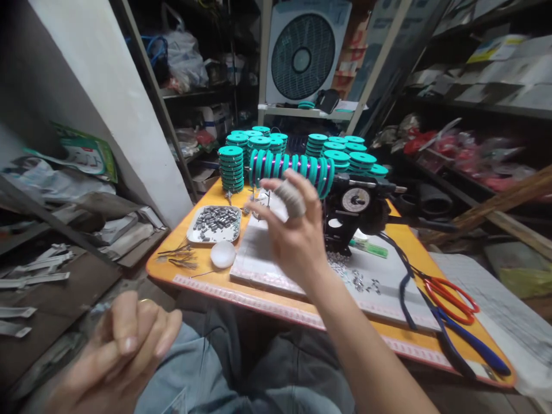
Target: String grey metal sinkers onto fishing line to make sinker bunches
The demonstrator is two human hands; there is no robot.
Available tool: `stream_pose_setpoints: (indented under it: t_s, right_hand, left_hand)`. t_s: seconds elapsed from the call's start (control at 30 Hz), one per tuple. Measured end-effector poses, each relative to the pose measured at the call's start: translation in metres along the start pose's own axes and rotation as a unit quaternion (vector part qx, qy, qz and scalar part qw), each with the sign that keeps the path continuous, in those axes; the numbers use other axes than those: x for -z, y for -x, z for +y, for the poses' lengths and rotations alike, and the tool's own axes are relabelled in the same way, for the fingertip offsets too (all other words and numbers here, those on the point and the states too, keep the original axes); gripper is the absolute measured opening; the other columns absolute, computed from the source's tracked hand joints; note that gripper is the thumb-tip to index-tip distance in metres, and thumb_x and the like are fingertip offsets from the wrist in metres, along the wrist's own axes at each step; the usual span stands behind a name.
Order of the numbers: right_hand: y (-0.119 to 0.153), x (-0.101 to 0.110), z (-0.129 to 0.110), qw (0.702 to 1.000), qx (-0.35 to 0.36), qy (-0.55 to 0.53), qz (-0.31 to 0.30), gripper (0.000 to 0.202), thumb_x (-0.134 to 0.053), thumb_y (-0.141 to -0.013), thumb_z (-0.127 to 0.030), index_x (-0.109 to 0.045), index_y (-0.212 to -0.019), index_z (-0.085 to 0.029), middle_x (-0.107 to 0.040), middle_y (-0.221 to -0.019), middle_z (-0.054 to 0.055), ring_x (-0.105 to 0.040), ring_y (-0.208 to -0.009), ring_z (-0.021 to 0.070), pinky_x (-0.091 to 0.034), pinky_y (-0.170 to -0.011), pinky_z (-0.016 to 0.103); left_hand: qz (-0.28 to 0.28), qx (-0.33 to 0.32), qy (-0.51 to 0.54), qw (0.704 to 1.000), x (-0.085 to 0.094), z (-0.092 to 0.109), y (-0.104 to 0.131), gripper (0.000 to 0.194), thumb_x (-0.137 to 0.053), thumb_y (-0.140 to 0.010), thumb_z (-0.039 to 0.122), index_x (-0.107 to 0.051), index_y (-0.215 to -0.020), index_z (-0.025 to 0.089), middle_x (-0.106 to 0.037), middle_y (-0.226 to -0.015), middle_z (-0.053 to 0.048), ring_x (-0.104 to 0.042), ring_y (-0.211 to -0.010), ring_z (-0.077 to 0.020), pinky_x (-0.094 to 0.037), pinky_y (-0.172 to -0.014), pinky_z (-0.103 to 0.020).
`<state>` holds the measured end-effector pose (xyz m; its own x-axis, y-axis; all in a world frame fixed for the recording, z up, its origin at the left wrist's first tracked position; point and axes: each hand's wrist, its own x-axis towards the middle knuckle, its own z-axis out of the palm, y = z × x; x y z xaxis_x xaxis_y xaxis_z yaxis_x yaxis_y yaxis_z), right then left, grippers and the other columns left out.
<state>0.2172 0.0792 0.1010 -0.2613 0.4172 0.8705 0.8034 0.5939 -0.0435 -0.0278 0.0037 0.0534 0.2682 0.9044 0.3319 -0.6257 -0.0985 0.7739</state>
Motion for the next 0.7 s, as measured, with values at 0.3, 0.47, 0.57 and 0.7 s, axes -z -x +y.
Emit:
stream_pose_setpoints:
  t_s: [0.3, 0.47, 0.57, 0.7]
  right_hand:
    - [0.051, -0.017, -0.098, 0.952, 0.073, -0.261, -0.141, 0.019, -0.051, -0.098, -0.008, -0.065, -0.110, -0.013, -0.065, -0.079, 0.007, -0.057, -0.071, 0.0191, -0.046, -0.062, 0.032]
    - [0.055, -0.016, -0.093, 0.966, 0.056, -0.186, -0.173, 0.015, -0.054, -0.095, -0.006, -0.066, -0.101, -0.013, -0.063, -0.078, 0.008, -0.053, -0.067, 0.0186, -0.043, -0.060, 0.032]
    - [0.057, -0.014, -0.095, 0.959, 0.003, -0.220, -0.177, 0.015, -0.053, -0.091, -0.003, -0.063, -0.093, -0.014, -0.062, -0.078, 0.006, -0.054, -0.065, 0.0167, -0.043, -0.058, 0.029]
    - [0.060, -0.012, -0.097, 0.941, -0.064, -0.269, -0.193, 0.014, -0.055, -0.091, -0.006, -0.064, -0.092, -0.017, -0.061, -0.078, 0.005, -0.056, -0.068, 0.0168, -0.043, -0.058, 0.028]
  left_hand:
    - [0.080, -0.035, -0.300, 0.950, 0.026, 0.006, 0.026, 0.019, -0.059, -0.095, 0.021, -0.063, -0.077, 0.027, -0.059, -0.063, 0.005, -0.056, -0.060, -0.0139, -0.037, -0.109, -0.046]
    - [0.058, 0.015, -0.415, 0.908, 0.050, 0.010, 0.005, 0.017, -0.054, -0.098, 0.026, -0.069, -0.090, 0.024, -0.069, -0.081, -0.004, -0.065, -0.082, -0.0207, -0.046, -0.094, -0.039]
    - [0.079, -0.001, -0.536, 0.841, 0.076, 0.018, -0.031, 0.032, -0.042, -0.101, 0.030, -0.070, -0.112, 0.019, -0.061, -0.071, -0.003, -0.059, -0.068, -0.0193, -0.048, -0.069, -0.032]
    - [0.017, 0.013, -0.702, 0.712, 0.107, 0.022, -0.087, 0.029, -0.052, -0.092, 0.028, -0.075, -0.106, 0.017, -0.063, -0.091, -0.007, -0.062, -0.088, -0.0247, -0.048, -0.083, -0.036]
